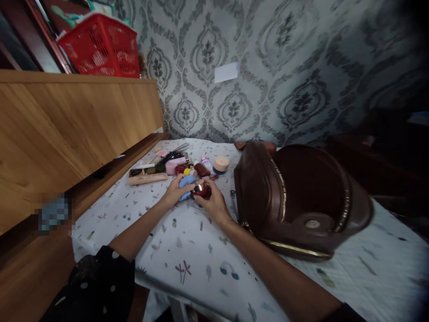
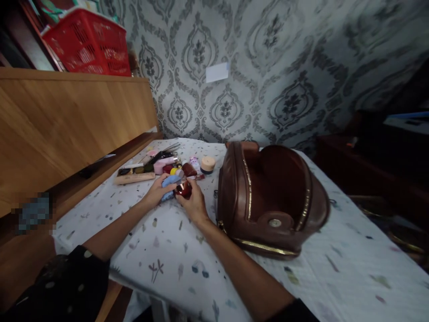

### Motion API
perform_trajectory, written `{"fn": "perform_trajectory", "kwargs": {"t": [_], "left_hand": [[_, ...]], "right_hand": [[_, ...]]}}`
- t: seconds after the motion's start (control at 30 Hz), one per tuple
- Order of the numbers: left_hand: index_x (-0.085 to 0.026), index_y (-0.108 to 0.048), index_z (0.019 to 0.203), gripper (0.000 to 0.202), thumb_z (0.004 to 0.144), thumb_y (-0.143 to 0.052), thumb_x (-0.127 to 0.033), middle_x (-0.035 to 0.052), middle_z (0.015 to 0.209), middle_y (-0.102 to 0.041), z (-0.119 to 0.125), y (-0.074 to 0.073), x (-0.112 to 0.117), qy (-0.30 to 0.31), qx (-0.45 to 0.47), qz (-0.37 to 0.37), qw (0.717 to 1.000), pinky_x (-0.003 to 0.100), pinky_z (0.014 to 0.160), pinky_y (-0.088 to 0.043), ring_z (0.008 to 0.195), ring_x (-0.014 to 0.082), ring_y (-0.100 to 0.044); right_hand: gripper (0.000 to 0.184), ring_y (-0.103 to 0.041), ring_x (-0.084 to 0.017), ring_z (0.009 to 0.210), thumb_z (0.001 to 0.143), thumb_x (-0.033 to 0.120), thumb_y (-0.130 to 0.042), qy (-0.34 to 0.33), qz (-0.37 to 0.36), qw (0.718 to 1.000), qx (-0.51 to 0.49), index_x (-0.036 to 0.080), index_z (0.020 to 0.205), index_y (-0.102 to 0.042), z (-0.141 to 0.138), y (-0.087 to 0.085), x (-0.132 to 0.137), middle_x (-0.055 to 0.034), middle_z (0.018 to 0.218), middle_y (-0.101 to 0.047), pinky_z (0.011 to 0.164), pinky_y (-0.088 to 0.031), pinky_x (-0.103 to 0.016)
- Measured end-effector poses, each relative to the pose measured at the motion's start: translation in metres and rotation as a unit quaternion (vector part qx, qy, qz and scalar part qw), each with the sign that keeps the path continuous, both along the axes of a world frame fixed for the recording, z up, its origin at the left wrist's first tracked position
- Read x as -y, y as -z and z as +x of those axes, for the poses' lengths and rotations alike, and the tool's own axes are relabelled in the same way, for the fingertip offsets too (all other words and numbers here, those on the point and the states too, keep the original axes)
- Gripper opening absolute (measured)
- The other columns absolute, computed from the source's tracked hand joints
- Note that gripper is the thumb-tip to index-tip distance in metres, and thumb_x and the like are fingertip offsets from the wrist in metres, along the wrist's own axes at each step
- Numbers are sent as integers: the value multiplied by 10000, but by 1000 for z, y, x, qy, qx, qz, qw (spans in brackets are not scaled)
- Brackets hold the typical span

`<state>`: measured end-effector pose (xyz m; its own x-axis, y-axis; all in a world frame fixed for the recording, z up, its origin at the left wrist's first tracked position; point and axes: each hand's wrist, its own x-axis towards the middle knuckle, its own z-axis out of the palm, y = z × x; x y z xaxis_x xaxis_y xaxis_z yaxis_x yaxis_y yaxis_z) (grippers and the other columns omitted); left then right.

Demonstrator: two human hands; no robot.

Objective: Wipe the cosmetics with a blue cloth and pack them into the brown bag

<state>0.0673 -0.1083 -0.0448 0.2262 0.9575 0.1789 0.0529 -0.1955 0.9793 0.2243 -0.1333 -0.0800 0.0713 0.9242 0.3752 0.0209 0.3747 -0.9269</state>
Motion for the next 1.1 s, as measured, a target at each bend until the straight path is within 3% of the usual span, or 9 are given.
{"fn": "perform_trajectory", "kwargs": {"t": [0.27,0.47,0.73,0.83,0.97,1.1], "left_hand": [[-170,-568,839,474,642,-782,-544,-41,733,-562,-4,4,-4,-53,-59,57,995,222,647,-404,688,116,-501],[-175,-557,804,359,724,-733,-477,-51,718,-538,-3,4,0,-90,-98,113,985,218,652,-389,683,113,-481],[-170,-593,849,249,879,-575,-417,-19,750,-573,-5,-3,15,-60,-162,208,963,230,659,-415,697,128,-512],[-169,-614,879,175,883,-575,-339,12,791,-616,-7,-5,17,-50,-201,300,931,256,695,-450,727,145,-561],[-171,-653,933,118,893,-589,-262,53,832,-639,-5,-5,18,-32,-244,440,864,269,700,-484,753,153,-594],[-172,-680,960,117,897,-599,-229,79,868,-653,0,-8,24,-42,-313,523,791,256,678,-489,774,156,-610]], "right_hand": [[581,-620,-253,1017,640,290,-740,68,31,994,82,174,1191,-594,1,7,-4,-98,1112,-667,941,-487,-402],[612,-611,-259,1080,664,270,-738,64,32,993,91,164,1247,-589,1,10,-5,-115,1168,-653,983,-478,-412],[619,-604,-259,1104,698,284,-717,50,13,997,59,162,1289,-582,2,10,-3,-115,1176,-653,1015,-462,-419],[625,-605,-265,1102,703,265,-708,54,19,997,53,155,1304,-577,1,12,-4,-122,1174,-654,1008,-470,-423],[609,-617,-259,1082,712,231,-690,67,38,994,72,165,1306,-575,1,15,-5,-112,1171,-658,992,-486,-425],[663,-616,-261,1121,718,205,-676,59,54,992,94,164,1361,-520,2,12,-2,-124,1227,-641,1008,-490,-425]]}}
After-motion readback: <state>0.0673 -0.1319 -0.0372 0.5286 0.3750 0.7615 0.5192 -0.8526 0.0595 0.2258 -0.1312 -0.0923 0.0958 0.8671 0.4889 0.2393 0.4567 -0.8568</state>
